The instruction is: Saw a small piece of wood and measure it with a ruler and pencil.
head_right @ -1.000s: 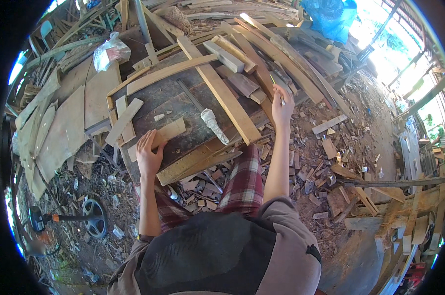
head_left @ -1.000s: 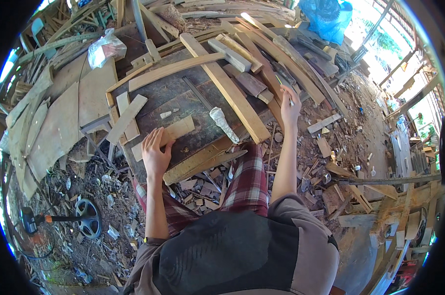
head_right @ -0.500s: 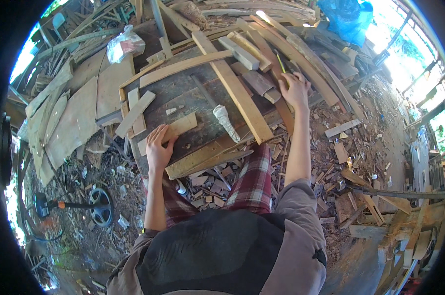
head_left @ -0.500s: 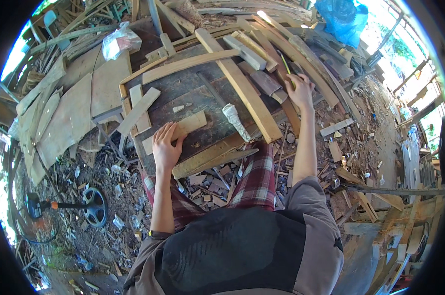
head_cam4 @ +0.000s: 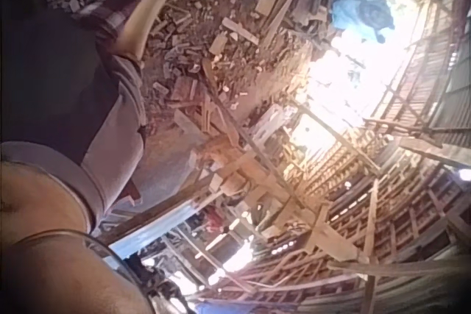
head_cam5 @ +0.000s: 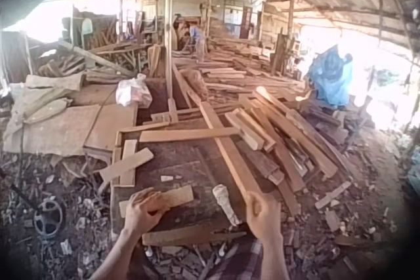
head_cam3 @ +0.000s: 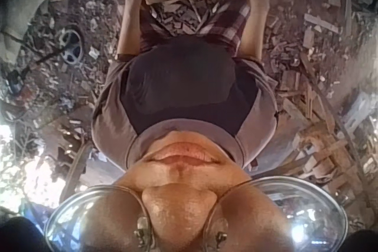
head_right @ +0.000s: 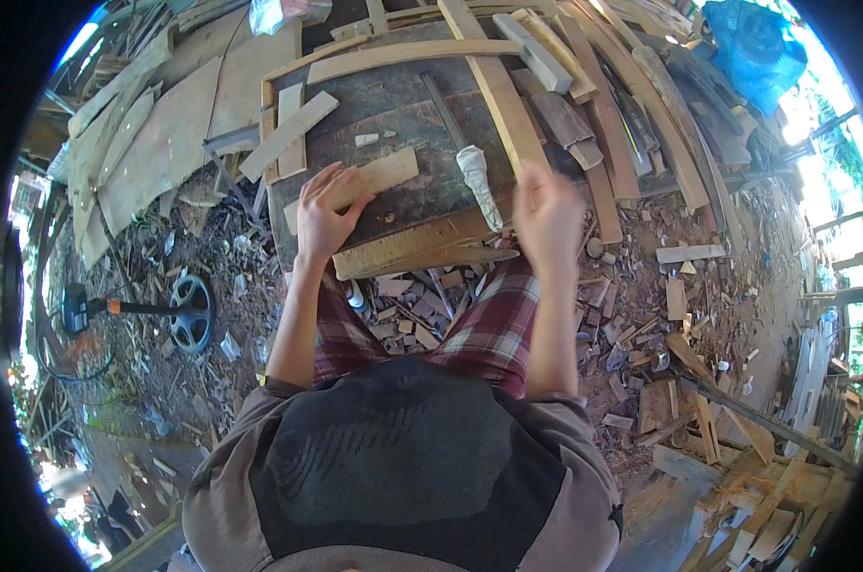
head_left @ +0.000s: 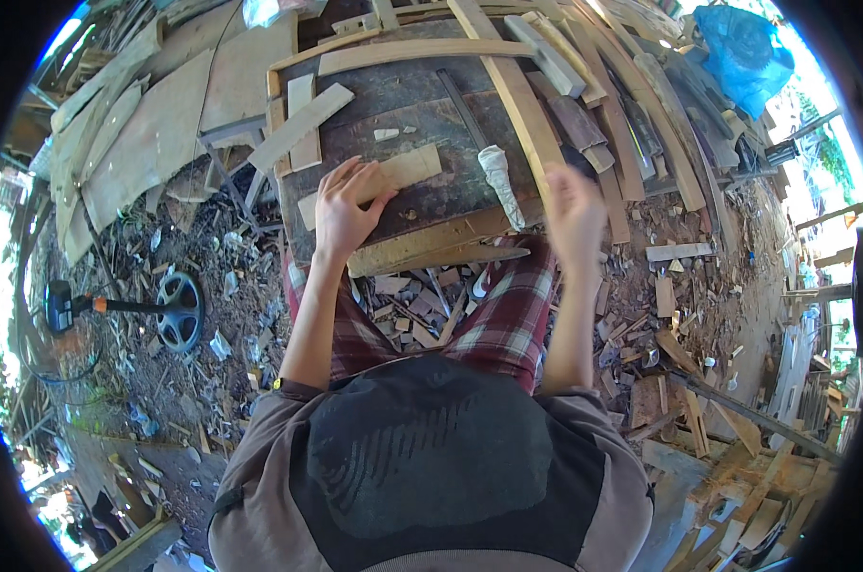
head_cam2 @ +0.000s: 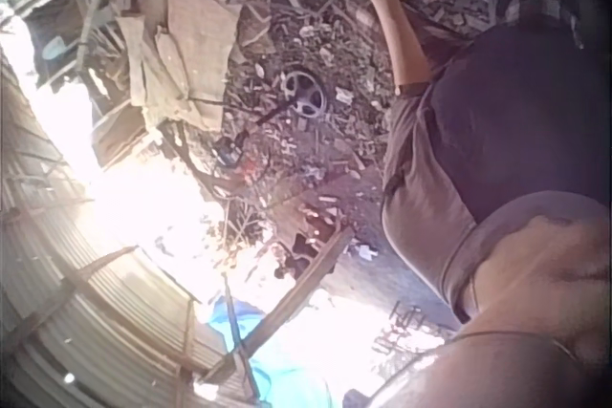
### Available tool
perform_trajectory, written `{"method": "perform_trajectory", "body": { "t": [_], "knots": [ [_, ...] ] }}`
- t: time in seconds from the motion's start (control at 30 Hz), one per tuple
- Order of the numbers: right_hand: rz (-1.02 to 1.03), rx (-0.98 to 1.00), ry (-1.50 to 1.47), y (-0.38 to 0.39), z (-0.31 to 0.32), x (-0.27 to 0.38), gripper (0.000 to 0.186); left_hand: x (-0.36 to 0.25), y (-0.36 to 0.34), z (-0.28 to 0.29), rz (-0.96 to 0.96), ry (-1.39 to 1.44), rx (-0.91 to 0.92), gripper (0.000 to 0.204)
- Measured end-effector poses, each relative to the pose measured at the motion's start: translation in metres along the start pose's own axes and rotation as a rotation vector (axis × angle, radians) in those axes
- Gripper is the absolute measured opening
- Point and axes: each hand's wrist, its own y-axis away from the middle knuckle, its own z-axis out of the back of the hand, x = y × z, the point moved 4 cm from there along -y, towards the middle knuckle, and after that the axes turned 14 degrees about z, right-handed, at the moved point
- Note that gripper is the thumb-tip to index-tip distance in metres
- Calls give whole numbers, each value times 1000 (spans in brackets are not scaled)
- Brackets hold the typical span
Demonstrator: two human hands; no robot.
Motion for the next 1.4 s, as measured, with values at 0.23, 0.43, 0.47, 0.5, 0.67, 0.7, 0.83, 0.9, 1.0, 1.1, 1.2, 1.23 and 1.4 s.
{"method": "perform_trajectory", "body": {
  "t": [0.23,0.43,0.47,0.5,0.67,0.7,0.83,0.9,1.0,1.1,1.2,1.23,1.4],
  "knots": [
    [6,43,256,24,-74,22,36,-17,3,7,-61,3,32,46],
    [-76,160,377,28,-89,15,40,-10,12,0,-74,12,110,41],
    [-69,176,379,29,-88,15,40,-9,13,-2,-58,17,111,41],
    [-133,194,327,31,-87,11,39,-9,15,-5,-51,12,96,41],
    [-341,346,104,40,-59,11,29,-20,11,-11,-29,-95,35,46],
    [-358,368,77,45,-52,18,28,-22,9,-13,-40,-107,38,47],
    [-302,403,26,86,-42,49,31,-29,9,-26,-55,-137,59,46],
    [-368,359,-156,99,-41,66,30,-27,13,-33,-47,-99,56,42],
    [-285,332,-168,112,-43,75,37,-31,15,-34,-77,-49,44,34],
    [-191,424,-56,120,-51,78,38,-28,18,-37,-95,-30,55,29],
    [-178,433,-25,119,-53,78,37,-28,20,-39,-97,-29,75,30],
    [-193,438,-32,117,-54,78,37,-29,19,-38,-113,-42,67,31],
    [-194,450,-54,117,-57,79,36,-27,21,-42,-128,-65,54,32]
  ]
}}
